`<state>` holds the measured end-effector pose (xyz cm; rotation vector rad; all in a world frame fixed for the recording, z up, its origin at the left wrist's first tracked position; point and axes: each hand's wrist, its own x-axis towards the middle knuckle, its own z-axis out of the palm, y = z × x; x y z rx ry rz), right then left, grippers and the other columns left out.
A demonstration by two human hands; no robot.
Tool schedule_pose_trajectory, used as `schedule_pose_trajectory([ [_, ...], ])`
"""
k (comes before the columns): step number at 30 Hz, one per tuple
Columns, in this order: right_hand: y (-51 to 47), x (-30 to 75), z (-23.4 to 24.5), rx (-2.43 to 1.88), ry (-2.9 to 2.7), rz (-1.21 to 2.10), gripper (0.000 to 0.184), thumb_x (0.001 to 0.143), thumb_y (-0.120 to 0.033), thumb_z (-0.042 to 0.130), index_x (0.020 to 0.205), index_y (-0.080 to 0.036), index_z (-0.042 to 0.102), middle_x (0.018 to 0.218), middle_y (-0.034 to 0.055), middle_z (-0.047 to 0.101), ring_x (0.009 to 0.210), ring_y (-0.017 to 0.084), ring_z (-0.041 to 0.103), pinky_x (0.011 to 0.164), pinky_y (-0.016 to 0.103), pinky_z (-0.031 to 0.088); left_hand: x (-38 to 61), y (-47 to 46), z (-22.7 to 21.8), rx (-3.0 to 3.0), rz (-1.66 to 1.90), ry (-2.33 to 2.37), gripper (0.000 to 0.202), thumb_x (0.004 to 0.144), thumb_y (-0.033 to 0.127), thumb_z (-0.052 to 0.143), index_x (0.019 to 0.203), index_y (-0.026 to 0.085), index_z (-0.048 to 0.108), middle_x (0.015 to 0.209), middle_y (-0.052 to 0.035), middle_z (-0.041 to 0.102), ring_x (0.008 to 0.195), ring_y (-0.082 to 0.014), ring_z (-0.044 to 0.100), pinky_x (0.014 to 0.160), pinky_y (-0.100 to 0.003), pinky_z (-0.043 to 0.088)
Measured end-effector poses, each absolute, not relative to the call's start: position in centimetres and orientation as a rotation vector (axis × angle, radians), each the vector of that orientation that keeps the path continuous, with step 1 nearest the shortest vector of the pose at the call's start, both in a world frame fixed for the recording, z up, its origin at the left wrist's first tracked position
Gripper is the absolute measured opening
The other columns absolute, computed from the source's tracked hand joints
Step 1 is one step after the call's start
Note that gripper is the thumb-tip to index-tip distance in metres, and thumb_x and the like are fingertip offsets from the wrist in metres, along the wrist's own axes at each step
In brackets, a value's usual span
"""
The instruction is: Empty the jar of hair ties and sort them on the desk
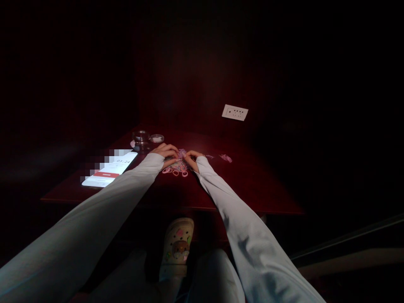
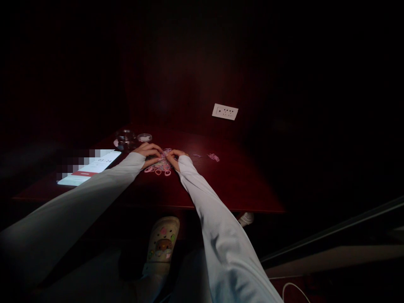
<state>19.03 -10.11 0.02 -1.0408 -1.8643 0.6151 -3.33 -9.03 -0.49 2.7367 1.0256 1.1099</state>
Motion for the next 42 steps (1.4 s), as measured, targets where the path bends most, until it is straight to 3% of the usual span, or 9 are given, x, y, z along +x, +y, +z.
schedule_pose_trajectory([
  [11,-9.9,18.6,-0.2,-1.025,-1.899,0.601,0.041,0.087,-0.060,0.067,0.076,-0.022,0.071,0.073,0.0007,0.065,0.077,0.016,0.059,0.072,0.027,0.045,-3.2,-9.6,-0.1,2.742,1.116,1.003,0.029,0.100,0.047,0.057,0.095,0.025,0.074,0.111,-0.0053,0.073,0.098,-0.0229,0.058,0.090,-0.036,0.048],
  [22,-9.4,19.4,-0.1,-1.033,-1.769,0.643,0.057,0.081,-0.078,0.060,0.073,-0.022,0.066,0.066,-0.0012,0.056,0.064,0.014,0.046,0.061,0.028,0.035,-3.3,-9.1,-0.6,2.767,1.191,0.971,0.023,0.100,0.040,0.058,0.097,0.023,0.073,0.111,-0.0055,0.073,0.094,-0.0213,0.060,0.091,-0.037,0.048],
  [29,-9.6,19.4,0.1,-1.015,-1.686,0.688,0.061,0.078,-0.083,0.058,0.075,-0.022,0.066,0.064,-0.0023,0.052,0.060,0.012,0.042,0.059,0.028,0.032,-3.3,-9.0,-0.9,2.759,1.196,1.006,0.025,0.099,0.044,0.058,0.098,0.022,0.071,0.110,-0.0059,0.073,0.094,-0.0216,0.059,0.089,-0.036,0.047],
  [38,-7.9,24.2,0.4,-1.138,-1.599,0.467,0.060,0.080,-0.081,0.057,0.082,-0.023,0.073,0.076,0.0028,0.067,0.069,0.017,0.055,0.065,0.030,0.043,-3.4,-8.8,-1.1,2.759,1.199,0.990,0.024,0.101,0.041,0.054,0.101,0.022,0.068,0.111,-0.0063,0.072,0.100,-0.0223,0.063,0.091,-0.037,0.047],
  [42,-6.9,30.7,0.3,-1.322,-1.463,0.255,0.072,0.083,-0.085,0.045,0.088,-0.019,0.076,0.082,0.0077,0.072,0.075,0.021,0.060,0.069,0.032,0.046,-3.4,-8.8,-1.0,2.767,1.188,0.976,0.024,0.101,0.040,0.054,0.101,0.022,0.068,0.111,-0.0064,0.073,0.099,-0.0223,0.064,0.093,-0.039,0.047],
])
